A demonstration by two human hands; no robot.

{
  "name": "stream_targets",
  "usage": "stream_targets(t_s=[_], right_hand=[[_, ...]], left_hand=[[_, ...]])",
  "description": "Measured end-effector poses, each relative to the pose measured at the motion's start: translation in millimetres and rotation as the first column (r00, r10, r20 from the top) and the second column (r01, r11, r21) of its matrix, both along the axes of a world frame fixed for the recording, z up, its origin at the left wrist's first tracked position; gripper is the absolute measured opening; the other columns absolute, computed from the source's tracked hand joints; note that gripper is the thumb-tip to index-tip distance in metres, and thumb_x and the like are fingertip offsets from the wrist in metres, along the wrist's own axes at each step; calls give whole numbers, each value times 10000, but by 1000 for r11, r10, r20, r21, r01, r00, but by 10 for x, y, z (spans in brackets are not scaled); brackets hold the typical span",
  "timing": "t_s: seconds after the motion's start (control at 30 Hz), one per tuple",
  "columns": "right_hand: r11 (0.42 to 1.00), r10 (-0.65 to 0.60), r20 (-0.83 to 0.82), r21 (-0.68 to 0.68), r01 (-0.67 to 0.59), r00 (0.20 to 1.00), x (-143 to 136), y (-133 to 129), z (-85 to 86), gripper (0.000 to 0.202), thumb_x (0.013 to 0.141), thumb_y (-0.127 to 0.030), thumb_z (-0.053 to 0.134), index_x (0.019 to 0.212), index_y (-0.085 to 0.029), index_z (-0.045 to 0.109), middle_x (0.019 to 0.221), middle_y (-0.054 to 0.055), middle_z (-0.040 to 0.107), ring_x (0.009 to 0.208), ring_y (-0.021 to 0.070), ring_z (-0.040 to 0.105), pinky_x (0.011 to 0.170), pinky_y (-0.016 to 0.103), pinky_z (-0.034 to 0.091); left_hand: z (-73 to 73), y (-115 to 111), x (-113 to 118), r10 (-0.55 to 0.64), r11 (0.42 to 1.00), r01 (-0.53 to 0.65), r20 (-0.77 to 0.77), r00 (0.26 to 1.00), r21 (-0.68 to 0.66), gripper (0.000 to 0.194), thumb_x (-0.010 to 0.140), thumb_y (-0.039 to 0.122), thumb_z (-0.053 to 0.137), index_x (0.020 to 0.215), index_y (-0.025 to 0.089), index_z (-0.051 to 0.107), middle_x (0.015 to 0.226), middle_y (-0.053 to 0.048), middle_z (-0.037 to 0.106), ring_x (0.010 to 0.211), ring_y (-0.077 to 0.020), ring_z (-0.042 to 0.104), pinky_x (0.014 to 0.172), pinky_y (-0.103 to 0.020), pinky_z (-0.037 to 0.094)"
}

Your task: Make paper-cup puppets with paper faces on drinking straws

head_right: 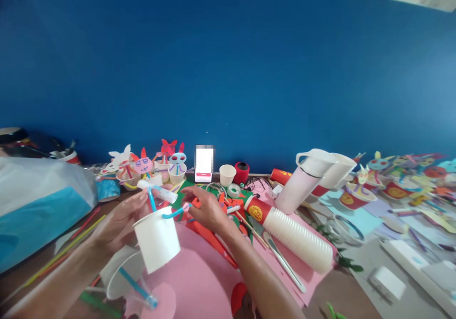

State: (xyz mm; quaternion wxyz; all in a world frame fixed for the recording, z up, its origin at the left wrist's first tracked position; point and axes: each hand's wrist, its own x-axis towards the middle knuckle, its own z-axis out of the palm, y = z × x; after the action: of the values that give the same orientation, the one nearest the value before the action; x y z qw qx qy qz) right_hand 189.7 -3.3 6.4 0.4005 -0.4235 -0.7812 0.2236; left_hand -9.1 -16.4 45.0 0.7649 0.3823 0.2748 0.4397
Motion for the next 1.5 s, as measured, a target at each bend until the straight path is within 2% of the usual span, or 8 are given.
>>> stream_targets(t_s=[0.23,0.43,0.6,0.77,0.93,1.2,1.33,1.5], right_hand=[[984,120,-112,147,-103,986,-115,-155,168,437,749,-98,514,1162,-232,471,1089,59,577,872,171,566,778,318,452],[942,113,-102,329,-74,988,-117,-135,115,385,748,-106,544,1107,-245,548,890,43,634,786,175,562,706,320,460],[954,34,-273,296,50,961,-92,-66,29,245,749,-191,600,991,-231,610,824,28,629,712,153,557,633,283,454],[975,-157,-660,13,221,734,76,-12,169,135,811,-280,521,904,-199,576,815,15,581,623,110,540,566,233,446],[988,-151,-813,-110,106,562,189,-37,349,215,884,-365,372,857,-194,499,772,18,621,494,88,528,488,219,446],[988,67,-587,-75,-137,807,89,-312,569,143,809,-264,550,924,-192,504,920,55,608,660,121,583,611,268,500],[992,113,-361,-4,-123,926,56,-451,643,134,813,-265,540,926,-192,529,899,54,599,738,146,574,650,281,484],[991,134,-173,32,-130,976,31,-503,644,120,812,-256,530,925,-217,523,865,32,589,696,138,565,608,261,491]], left_hand=[[-36,-58,79,-9,999,13,100,995,-37,166,788,207,528,884,151,651,872,-61,691,764,-187,640,715,-273,496],[-89,-68,114,-12,994,20,73,997,-107,159,789,223,530,864,140,642,834,-70,686,763,-197,638,706,-297,499],[-68,-108,126,-51,996,54,35,998,-78,172,797,253,521,894,154,623,940,-91,666,846,-219,622,741,-329,483],[8,-145,134,-49,998,39,-192,980,-56,242,773,308,554,936,147,632,930,-103,671,720,-188,631,640,-287,478],[-28,-149,113,-41,998,55,-371,928,27,301,738,366,584,914,131,652,744,-75,680,590,-149,590,515,-225,419],[-100,-163,134,-119,979,185,-489,864,89,264,743,356,576,856,135,668,634,-29,641,479,-74,448,442,-177,281],[-123,-165,135,-153,967,234,-503,851,101,252,744,354,564,849,154,676,689,-32,646,547,-105,483,491,-195,314],[-150,-158,123,-170,956,272,-547,820,112,252,741,352,547,813,146,674,675,-25,613,509,-91,424,449,-189,277]])
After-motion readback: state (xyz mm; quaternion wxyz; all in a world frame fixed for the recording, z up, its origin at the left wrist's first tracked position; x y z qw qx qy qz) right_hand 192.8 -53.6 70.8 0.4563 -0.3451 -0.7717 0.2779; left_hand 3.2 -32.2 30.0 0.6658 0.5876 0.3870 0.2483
